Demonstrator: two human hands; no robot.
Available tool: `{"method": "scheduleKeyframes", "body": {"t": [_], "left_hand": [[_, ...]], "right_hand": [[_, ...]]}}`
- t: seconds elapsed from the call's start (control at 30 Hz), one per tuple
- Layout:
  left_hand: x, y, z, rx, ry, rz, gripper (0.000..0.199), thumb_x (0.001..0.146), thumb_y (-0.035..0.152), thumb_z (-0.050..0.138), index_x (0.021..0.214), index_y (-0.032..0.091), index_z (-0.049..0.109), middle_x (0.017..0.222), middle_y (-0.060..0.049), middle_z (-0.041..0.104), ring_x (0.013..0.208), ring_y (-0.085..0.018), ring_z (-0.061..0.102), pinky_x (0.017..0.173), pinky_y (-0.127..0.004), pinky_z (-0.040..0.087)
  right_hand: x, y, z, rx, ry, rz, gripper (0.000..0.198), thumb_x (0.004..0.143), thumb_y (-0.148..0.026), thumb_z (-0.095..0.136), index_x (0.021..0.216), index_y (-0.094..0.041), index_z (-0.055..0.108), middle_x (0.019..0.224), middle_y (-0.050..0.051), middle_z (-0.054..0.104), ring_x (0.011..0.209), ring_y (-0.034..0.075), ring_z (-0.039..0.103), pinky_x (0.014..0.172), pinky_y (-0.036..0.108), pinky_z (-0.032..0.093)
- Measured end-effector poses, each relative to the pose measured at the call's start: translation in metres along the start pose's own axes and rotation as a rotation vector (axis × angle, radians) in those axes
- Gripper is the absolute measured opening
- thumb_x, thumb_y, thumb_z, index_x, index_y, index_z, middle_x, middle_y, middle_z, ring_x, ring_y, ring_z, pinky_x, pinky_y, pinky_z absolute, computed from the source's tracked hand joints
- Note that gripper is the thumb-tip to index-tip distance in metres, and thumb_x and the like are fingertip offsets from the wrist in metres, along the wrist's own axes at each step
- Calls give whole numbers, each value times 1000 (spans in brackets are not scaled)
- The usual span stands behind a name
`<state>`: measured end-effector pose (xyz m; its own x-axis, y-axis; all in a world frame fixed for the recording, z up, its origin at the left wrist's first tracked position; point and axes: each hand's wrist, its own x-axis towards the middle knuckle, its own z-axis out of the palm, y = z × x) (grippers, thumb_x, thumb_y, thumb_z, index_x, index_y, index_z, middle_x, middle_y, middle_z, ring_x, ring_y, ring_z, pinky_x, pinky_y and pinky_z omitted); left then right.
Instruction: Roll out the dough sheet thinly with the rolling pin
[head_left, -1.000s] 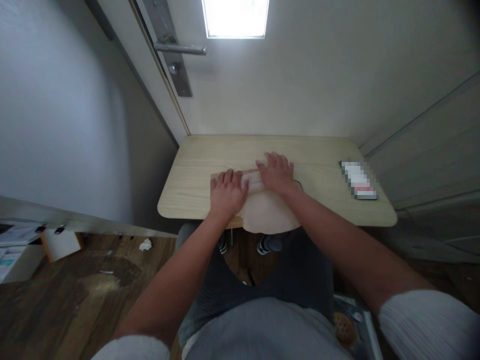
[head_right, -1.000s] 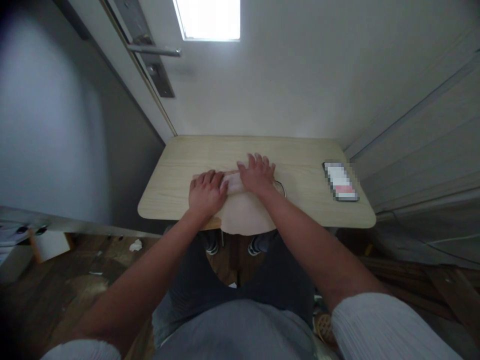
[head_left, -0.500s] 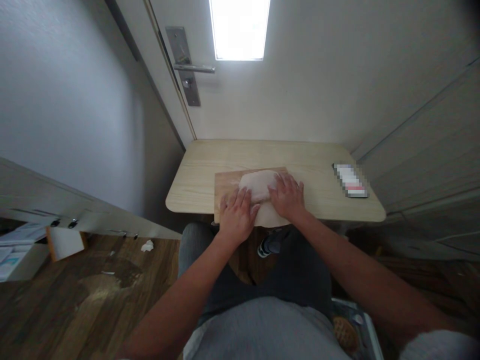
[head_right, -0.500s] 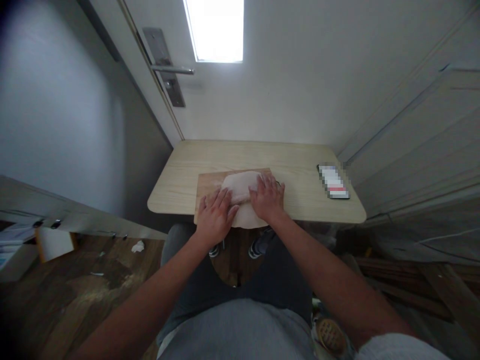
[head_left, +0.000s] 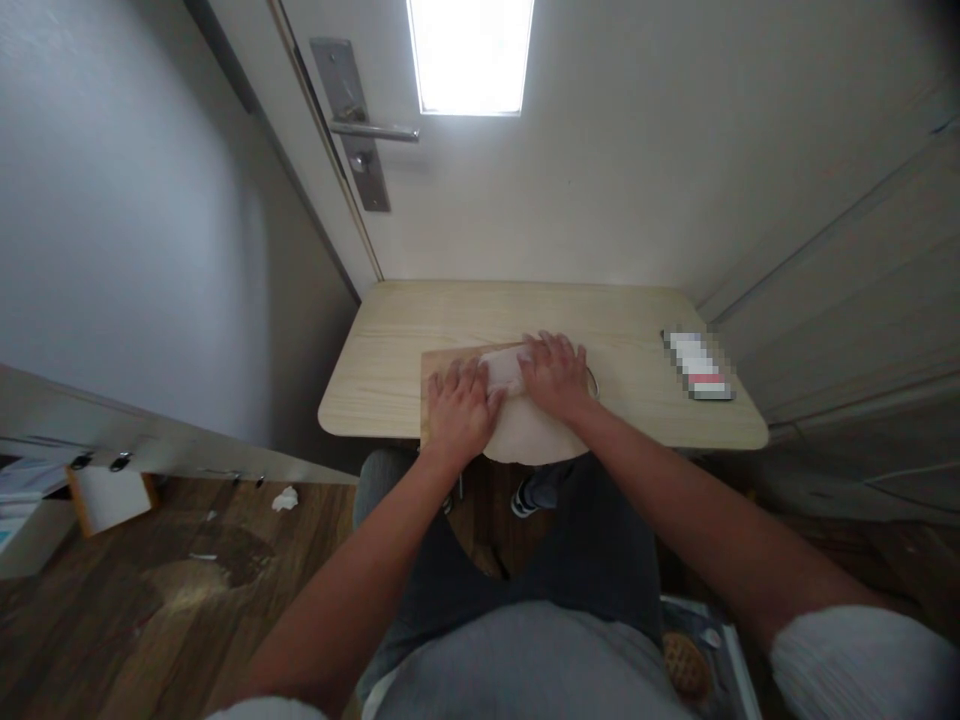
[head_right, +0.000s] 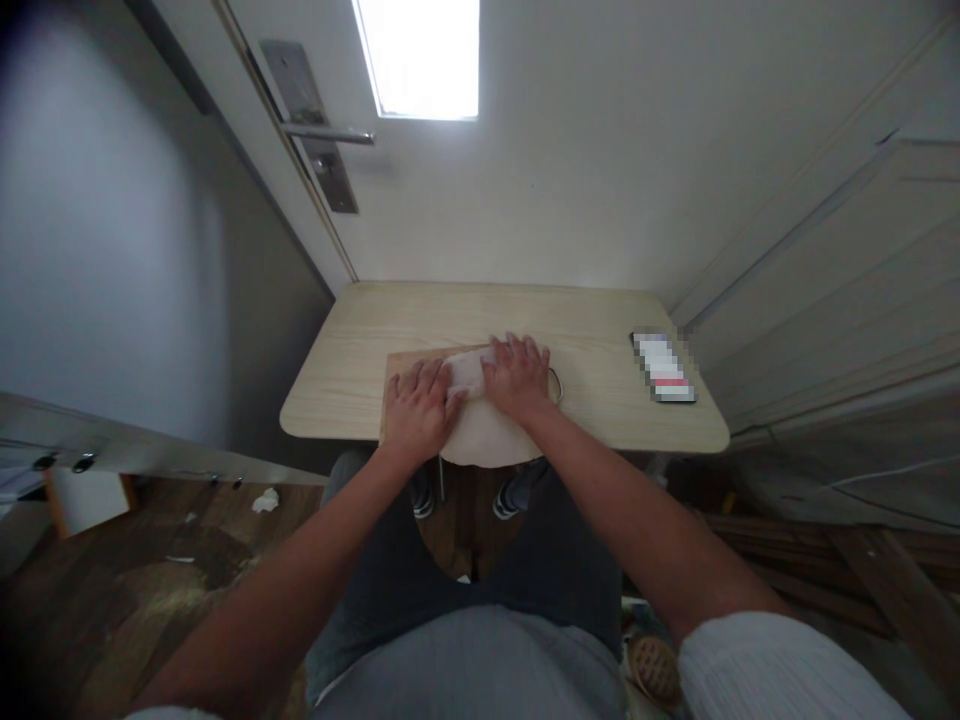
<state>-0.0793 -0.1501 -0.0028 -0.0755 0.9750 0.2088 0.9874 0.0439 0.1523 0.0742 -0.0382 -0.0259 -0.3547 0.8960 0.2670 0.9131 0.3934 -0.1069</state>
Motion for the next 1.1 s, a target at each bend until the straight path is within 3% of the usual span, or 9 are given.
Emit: {"method": "scheduleKeyframes", "body": {"t": [0.73,1.1], "left_hand": [[58,-25,8,19,-5,-35,57,102,53,15,139,31,52,151,-7,48,138,-31,40,113,-59,26],[85,-37,12,-38,-139,-68,52,101,51,19,136,35,54,148,-7,50,137,-32,41,111,-66,27]], "right_hand": [[64,-6,8,74,-134,53,59,100,-53,27,151,-26,41,154,12,43,138,36,37,111,62,27],[86,-13,1,65,-230,78,61,101,-55,24,150,-24,40,153,16,42,138,38,36,108,66,28]]}}
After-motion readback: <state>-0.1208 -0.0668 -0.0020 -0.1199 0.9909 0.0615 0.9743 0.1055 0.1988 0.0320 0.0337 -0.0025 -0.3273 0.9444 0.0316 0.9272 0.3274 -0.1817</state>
